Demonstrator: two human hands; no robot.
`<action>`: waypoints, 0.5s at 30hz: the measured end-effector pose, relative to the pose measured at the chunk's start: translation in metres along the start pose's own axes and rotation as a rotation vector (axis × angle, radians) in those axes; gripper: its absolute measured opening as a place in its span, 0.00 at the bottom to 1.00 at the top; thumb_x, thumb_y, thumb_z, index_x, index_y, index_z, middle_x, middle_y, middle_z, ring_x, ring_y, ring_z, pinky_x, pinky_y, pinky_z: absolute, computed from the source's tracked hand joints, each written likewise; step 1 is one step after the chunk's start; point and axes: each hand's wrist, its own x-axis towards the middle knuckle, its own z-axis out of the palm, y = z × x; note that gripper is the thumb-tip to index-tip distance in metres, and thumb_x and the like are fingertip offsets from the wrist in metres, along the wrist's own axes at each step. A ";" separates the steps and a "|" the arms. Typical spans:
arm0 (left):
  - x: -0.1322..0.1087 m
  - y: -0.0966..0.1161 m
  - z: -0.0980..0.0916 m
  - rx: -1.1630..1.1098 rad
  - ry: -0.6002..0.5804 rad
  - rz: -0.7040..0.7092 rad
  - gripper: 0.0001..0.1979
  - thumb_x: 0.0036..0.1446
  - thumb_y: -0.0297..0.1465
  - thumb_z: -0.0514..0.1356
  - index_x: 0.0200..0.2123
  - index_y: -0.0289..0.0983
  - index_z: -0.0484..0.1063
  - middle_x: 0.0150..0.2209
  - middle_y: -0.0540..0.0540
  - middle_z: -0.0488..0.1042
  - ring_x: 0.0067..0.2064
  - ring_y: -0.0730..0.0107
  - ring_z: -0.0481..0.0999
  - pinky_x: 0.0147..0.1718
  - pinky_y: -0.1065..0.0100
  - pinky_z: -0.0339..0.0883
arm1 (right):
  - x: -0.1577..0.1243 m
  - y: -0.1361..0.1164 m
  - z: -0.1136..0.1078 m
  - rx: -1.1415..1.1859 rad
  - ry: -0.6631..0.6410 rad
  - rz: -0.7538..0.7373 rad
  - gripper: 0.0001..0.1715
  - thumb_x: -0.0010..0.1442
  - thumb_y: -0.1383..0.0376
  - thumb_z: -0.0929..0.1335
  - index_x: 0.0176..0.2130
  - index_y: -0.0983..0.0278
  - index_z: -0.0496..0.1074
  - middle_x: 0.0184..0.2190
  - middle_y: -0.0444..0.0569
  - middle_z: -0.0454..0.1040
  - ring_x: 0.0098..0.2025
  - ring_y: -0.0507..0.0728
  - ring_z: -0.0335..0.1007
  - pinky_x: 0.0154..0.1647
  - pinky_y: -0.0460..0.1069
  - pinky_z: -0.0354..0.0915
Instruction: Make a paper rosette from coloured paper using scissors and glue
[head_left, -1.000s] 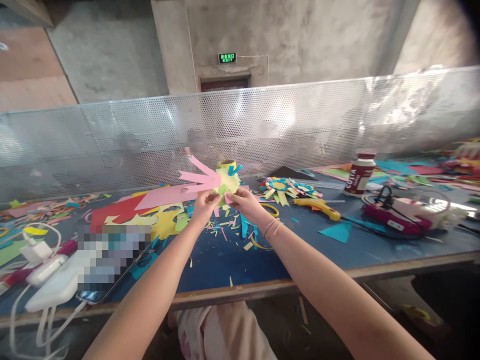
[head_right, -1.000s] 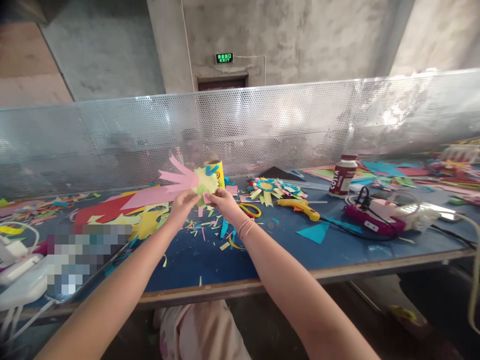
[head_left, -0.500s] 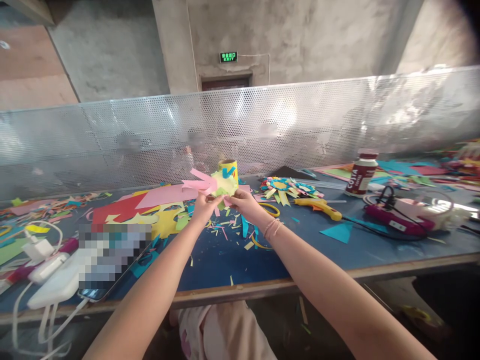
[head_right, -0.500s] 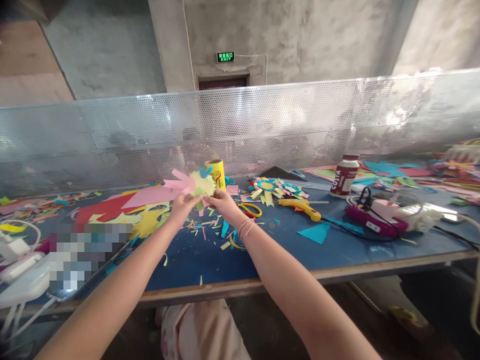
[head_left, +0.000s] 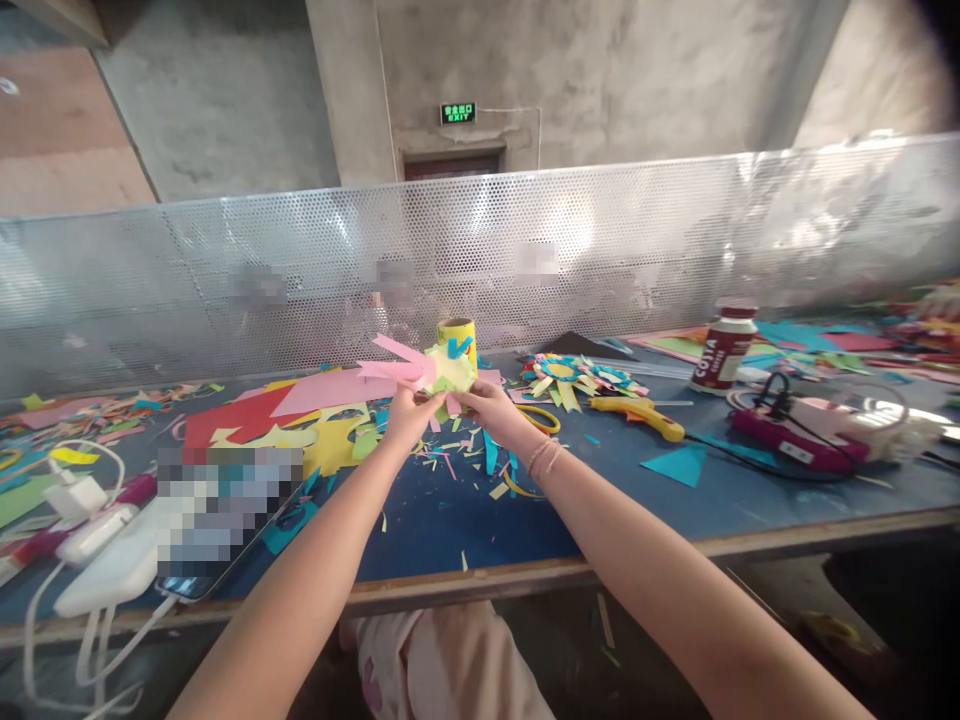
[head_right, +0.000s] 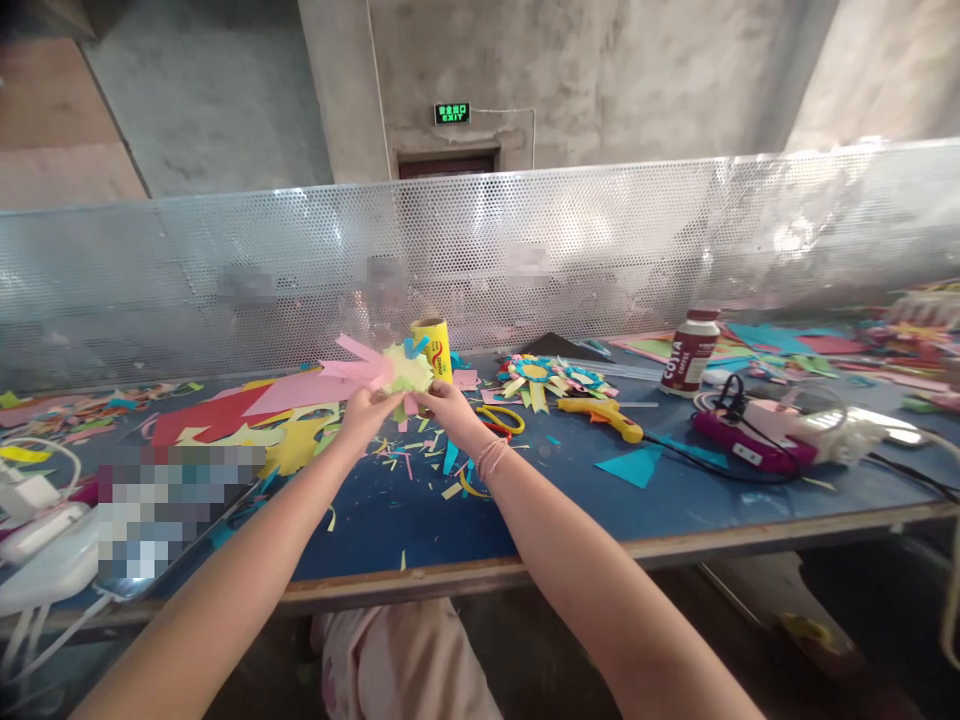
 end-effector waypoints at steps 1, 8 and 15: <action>0.000 0.000 0.000 -0.006 -0.005 0.003 0.18 0.44 0.39 0.64 0.37 0.32 0.74 0.31 0.42 0.77 0.35 0.61 0.76 0.33 0.66 0.67 | 0.000 0.000 0.000 -0.009 0.005 -0.006 0.22 0.38 0.54 0.76 0.27 0.63 0.67 0.29 0.45 0.74 0.31 0.51 0.69 0.34 0.47 0.66; -0.001 0.002 0.000 -0.001 0.016 -0.014 0.16 0.43 0.38 0.65 0.34 0.34 0.72 0.26 0.46 0.75 0.31 0.65 0.75 0.30 0.69 0.64 | 0.002 0.004 -0.002 -0.100 0.016 -0.043 0.22 0.38 0.53 0.76 0.27 0.63 0.67 0.25 0.44 0.72 0.30 0.52 0.69 0.33 0.48 0.66; -0.004 0.012 -0.001 0.064 0.054 -0.028 0.11 0.42 0.34 0.66 0.27 0.36 0.69 0.17 0.53 0.66 0.26 0.69 0.71 0.25 0.72 0.59 | 0.001 0.003 -0.001 -0.138 0.012 -0.070 0.21 0.40 0.53 0.75 0.30 0.64 0.70 0.24 0.45 0.72 0.31 0.54 0.70 0.30 0.47 0.65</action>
